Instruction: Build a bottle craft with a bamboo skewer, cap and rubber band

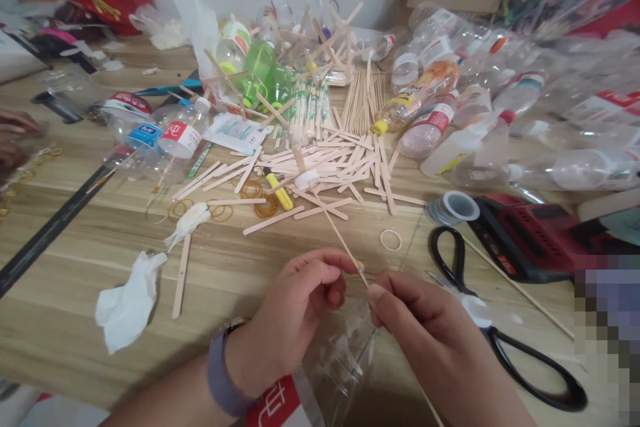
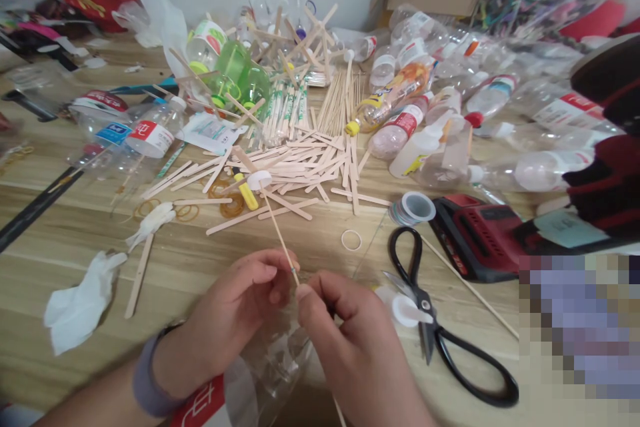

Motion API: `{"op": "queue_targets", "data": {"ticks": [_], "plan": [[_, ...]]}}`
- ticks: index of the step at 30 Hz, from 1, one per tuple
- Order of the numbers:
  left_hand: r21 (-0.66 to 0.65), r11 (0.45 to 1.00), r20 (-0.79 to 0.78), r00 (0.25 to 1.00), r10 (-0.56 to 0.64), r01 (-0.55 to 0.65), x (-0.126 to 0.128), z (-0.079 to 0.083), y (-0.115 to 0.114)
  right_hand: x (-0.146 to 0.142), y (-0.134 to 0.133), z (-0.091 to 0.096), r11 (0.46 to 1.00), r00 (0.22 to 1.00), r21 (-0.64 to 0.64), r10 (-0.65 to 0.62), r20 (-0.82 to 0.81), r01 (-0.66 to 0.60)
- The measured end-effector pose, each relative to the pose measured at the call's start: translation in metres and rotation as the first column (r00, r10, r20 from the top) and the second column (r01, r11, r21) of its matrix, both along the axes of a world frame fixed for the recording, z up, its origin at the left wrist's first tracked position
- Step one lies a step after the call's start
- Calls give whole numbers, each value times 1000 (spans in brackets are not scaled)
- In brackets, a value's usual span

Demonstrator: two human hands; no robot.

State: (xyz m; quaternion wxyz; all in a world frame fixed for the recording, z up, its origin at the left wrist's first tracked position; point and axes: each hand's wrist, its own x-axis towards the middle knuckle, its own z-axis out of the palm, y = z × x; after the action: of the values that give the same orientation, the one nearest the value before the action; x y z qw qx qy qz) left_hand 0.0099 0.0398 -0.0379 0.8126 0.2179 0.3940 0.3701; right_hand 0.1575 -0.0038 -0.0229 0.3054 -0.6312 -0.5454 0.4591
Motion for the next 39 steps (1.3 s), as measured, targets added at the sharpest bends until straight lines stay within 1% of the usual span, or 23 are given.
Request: {"op": "queue_targets", "data": {"ticks": [8, 11, 16, 31, 39], "plan": [[-9, 1000, 2, 1000, -14, 14, -1, 1, -1, -2, 2, 3, 1000, 1000, 16, -26, 8, 26], [-12, 1000, 0, 1000, -14, 14, -1, 1, -1, -1, 2, 2, 999, 1000, 24, -26, 13, 26], [-35, 999, 1, 1000, -9, 9, 0, 2, 0, -1, 2, 2, 1000, 1000, 0, -4, 15, 4], [-33, 999, -20, 1000, -12, 12, 0, 1, 0, -2, 3, 3, 1000, 1000, 24, -11, 10, 11], [-32, 999, -15, 1000, -21, 20, 0, 2, 1, -1, 2, 1, 1000, 999, 10, -8, 33, 8]]}}
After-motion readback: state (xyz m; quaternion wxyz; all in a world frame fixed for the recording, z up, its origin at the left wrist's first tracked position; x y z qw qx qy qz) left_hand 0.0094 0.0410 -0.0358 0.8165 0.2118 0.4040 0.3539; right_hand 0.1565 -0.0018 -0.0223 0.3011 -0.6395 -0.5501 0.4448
